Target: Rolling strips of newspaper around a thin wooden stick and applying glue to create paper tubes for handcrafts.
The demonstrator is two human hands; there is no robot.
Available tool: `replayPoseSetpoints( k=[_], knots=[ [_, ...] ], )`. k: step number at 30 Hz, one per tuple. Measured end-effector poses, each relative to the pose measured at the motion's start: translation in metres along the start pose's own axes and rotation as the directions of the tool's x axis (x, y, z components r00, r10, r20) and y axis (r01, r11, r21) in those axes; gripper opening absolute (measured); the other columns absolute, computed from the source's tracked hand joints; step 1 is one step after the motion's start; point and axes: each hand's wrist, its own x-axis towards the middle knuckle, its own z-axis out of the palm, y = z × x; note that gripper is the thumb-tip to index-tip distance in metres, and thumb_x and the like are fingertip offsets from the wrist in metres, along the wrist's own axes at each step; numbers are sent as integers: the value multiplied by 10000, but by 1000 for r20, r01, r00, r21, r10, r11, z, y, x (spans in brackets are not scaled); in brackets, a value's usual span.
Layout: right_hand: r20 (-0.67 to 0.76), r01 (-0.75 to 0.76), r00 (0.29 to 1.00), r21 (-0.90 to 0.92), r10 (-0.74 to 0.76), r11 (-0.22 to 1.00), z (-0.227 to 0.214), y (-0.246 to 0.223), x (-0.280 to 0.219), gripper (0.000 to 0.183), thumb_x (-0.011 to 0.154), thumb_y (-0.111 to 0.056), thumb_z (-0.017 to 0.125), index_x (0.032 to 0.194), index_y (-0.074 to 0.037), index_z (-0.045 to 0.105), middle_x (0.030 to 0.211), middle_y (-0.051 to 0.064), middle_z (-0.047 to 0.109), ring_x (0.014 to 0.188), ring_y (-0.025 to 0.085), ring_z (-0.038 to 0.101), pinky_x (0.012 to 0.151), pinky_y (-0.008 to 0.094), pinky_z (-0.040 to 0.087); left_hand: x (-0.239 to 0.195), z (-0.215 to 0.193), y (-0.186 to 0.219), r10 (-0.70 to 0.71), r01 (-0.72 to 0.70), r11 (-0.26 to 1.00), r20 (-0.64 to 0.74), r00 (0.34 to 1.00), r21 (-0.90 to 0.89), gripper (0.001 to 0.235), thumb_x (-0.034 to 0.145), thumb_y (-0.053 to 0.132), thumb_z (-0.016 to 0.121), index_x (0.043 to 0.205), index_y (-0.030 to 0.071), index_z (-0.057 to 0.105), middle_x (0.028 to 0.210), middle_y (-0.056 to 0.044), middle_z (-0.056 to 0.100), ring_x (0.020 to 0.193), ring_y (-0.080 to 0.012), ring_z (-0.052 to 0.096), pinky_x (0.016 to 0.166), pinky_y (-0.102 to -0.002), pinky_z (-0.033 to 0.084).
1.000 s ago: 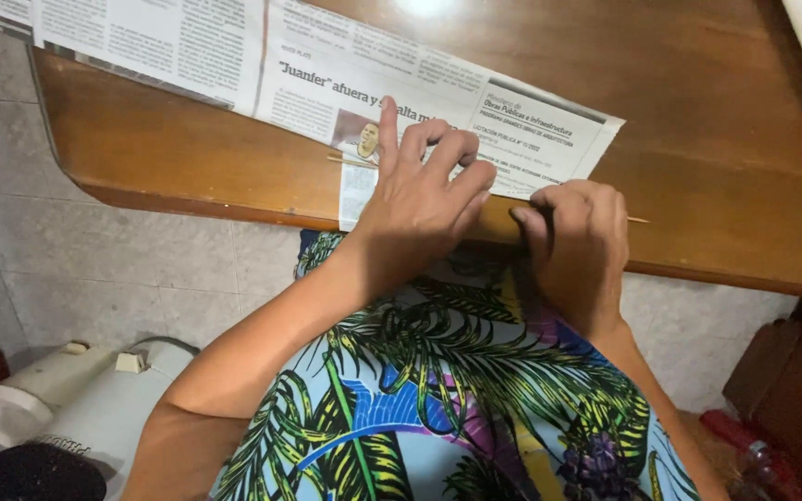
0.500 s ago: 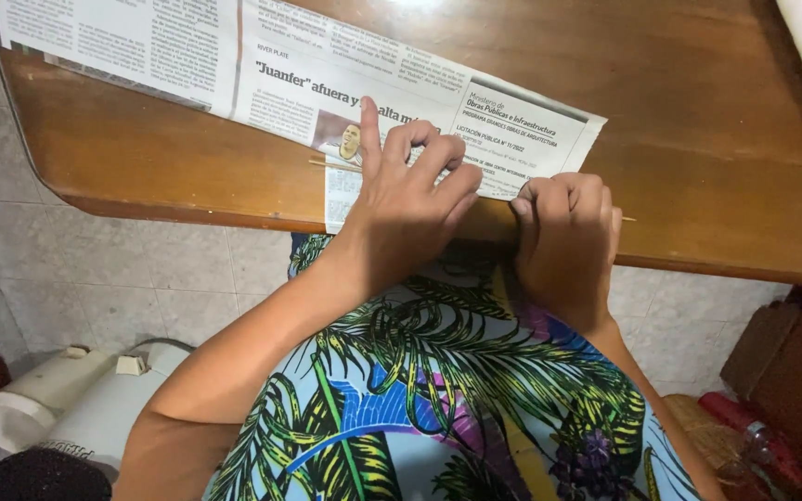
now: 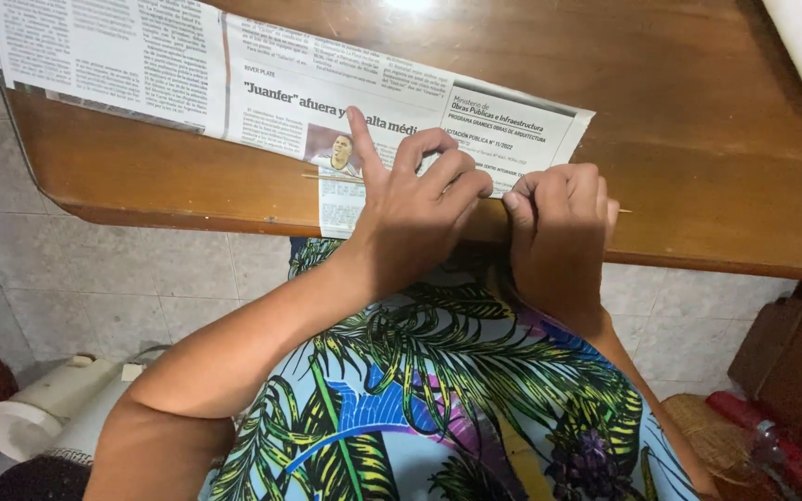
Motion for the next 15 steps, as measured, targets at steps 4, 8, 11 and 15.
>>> replayPoseSetpoints(
  k=[4, 8, 11, 15],
  knots=[
    [7, -7, 1000, -8, 7, 1000, -2, -1, 2, 191, 929, -189, 501, 808, -42, 511, 845, 137, 479, 749, 307, 435, 615, 426, 305, 3, -3, 2, -19, 19, 1000, 26, 999, 2, 48, 888, 132, 629, 856, 100, 614, 867, 15, 581, 1025, -312, 485, 878, -810, 35],
    [-22, -13, 1000, -2, 13, 1000, 1, -1, 4, 214, 932, -214, 506, 794, -51, 505, 849, 120, 477, 758, 298, 447, 629, 431, 306, 1, -6, 1, 1, -1, 1000, 10, 1000, 26, 48, 877, 132, 660, 870, 109, 619, 874, 37, 590, 1035, -312, 486, 868, -812, 46],
    [-55, 2, 998, -35, -4, 999, 2, 0, 6, 218, 938, -233, 514, 806, -59, 509, 850, 107, 474, 766, 290, 457, 641, 437, 308, -2, -5, -2, 17, -17, 1000, 5, 1000, -14, 53, 873, 103, 655, 913, 113, 621, 884, 50, 601, 1051, -319, 498, 869, -809, 24],
    [-67, 20, 997, -49, -23, 999, -2, -1, 9, 251, 935, -230, 574, 756, -84, 475, 803, 56, 438, 725, 238, 440, 652, 401, 274, -5, -5, 2, 33, -30, 997, -46, 998, 67, 107, 850, 57, 696, 860, 134, 623, 923, 83, 616, 1138, -299, 491, 856, -816, 55]
  ],
)
